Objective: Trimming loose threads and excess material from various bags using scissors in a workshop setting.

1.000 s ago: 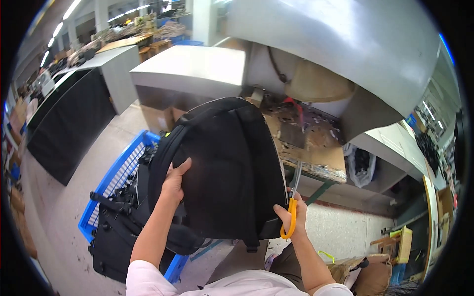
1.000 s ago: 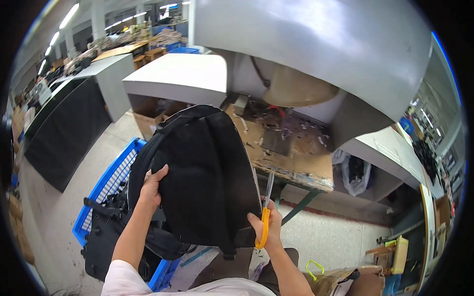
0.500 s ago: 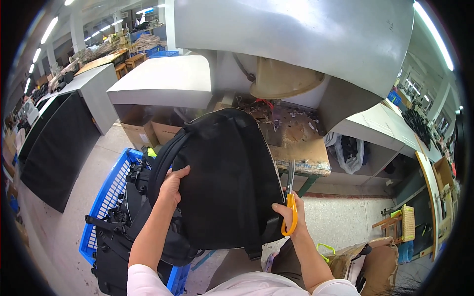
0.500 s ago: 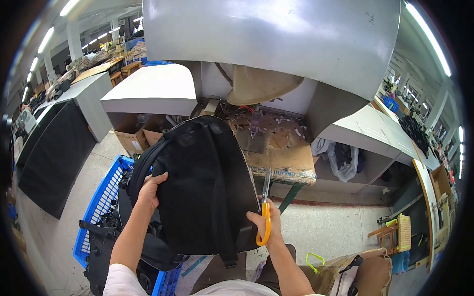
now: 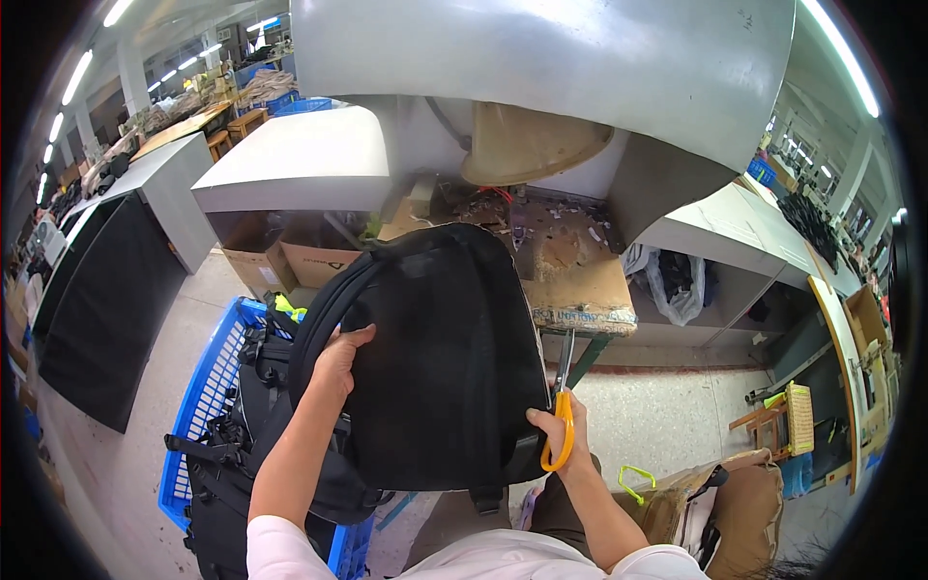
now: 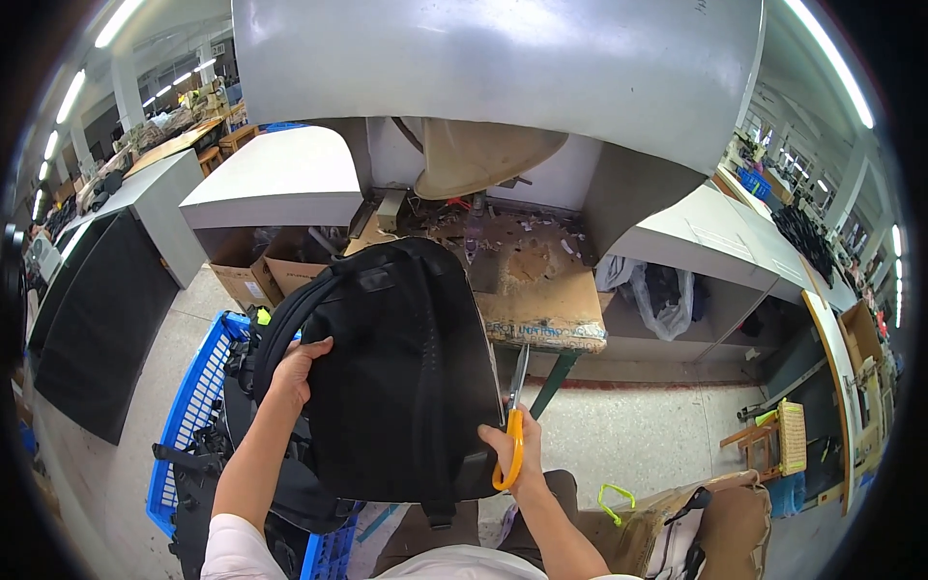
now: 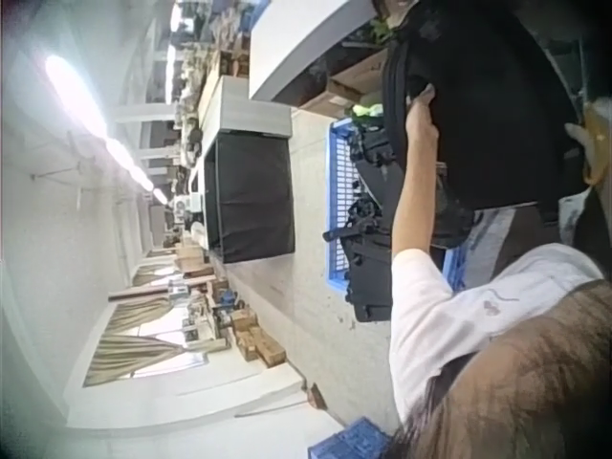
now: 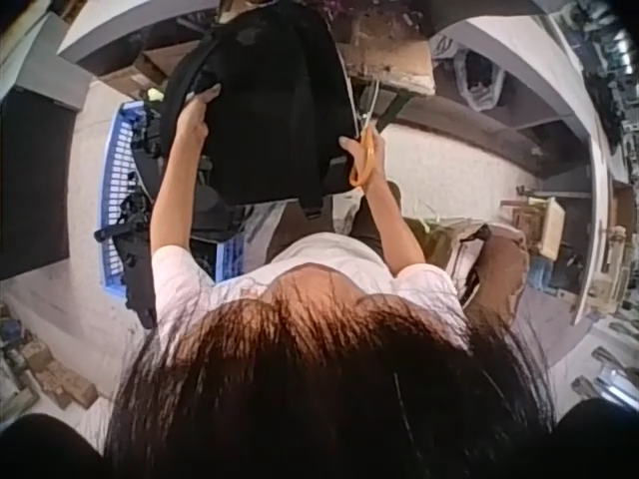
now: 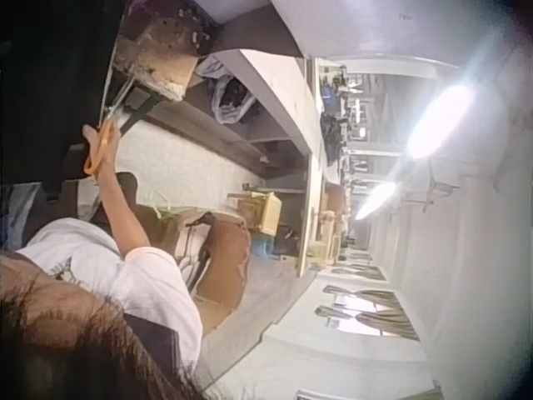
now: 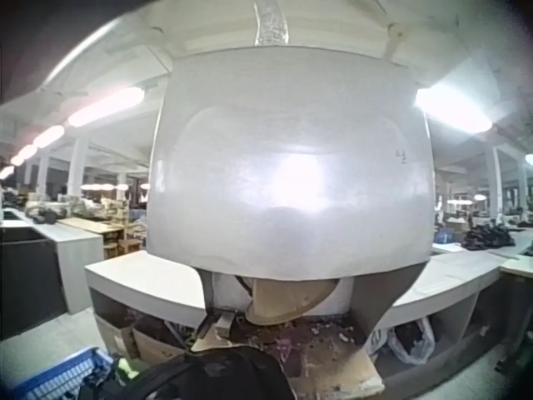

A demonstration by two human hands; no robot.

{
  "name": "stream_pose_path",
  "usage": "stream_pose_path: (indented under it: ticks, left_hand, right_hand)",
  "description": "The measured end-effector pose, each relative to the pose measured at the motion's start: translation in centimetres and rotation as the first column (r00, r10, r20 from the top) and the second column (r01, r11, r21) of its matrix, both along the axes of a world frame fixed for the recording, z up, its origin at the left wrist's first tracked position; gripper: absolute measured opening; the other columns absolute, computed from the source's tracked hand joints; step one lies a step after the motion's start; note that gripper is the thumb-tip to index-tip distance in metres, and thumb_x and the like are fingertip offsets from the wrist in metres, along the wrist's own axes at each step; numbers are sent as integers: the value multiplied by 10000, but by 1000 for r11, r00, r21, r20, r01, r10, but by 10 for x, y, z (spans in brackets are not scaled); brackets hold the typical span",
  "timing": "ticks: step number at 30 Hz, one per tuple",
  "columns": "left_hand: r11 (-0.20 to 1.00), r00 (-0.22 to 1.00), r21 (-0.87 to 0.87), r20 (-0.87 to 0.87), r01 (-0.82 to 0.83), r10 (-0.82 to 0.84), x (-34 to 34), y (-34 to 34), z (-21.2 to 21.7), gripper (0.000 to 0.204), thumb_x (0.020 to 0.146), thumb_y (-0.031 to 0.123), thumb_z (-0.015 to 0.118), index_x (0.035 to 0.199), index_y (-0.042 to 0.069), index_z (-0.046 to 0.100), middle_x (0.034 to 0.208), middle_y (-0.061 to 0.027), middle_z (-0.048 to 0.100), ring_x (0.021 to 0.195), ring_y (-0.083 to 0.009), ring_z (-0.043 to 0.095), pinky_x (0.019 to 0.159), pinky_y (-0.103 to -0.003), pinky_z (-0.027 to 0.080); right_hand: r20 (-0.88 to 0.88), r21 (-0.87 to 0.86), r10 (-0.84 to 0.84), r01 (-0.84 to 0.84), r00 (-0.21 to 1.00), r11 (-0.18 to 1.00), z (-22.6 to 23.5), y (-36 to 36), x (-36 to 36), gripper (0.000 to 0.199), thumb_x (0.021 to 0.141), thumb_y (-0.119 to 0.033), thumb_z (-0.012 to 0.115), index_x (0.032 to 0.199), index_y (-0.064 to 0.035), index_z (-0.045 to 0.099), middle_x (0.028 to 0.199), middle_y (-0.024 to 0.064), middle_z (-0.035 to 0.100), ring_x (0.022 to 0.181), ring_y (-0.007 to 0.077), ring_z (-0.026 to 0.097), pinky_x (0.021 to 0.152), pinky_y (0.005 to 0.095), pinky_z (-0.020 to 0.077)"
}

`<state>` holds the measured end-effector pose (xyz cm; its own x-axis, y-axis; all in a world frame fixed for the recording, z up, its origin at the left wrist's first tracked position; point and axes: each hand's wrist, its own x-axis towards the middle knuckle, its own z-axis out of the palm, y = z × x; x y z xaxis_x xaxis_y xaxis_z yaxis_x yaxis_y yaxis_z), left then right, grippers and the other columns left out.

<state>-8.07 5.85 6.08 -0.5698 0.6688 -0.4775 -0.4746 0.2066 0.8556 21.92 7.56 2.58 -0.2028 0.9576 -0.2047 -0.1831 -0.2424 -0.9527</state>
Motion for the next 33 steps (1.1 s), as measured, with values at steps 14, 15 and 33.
stream_pose_path:
  ticks: [14, 15, 33]
  left_hand:
    - [999, 998, -4, 15, 53, -53, -9, 18, -4, 455, 683, 76, 723, 1078, -41, 530, 1088, -195, 567, 993, -292, 551, 916, -362, 416]
    - [999, 999, -19, -10, 45, -45, -12, 19, -8, 463, 685, 74, 721, 1088, -42, 525, 1096, -193, 564, 997, -291, 551, 917, -358, 414]
    - [943, 525, -106, -809, 314, -266, -20, -59, 30, 357, 735, 170, 675, 1037, 4, 579, 1032, -133, 592, 947, -205, 557, 830, -296, 423]
  right_hand:
    - [24, 48, -35, 34, 999, 998, -8, -4, -3, 441, 674, 15, 651, 1084, -13, 490, 837, 11, 519, 667, 71, 486, 622, 187, 412]
    - [3, 49, -45, 45, 999, 998, -11, -7, -3, 440, 679, 17, 652, 1085, -14, 487, 842, 12, 518, 671, 66, 484, 625, 188, 412]
    - [163, 454, -82, -1, 983, 891, 1, -13, 29, 515, 720, -11, 649, 1175, -76, 418, 855, 54, 599, 794, 117, 565, 694, 238, 457]
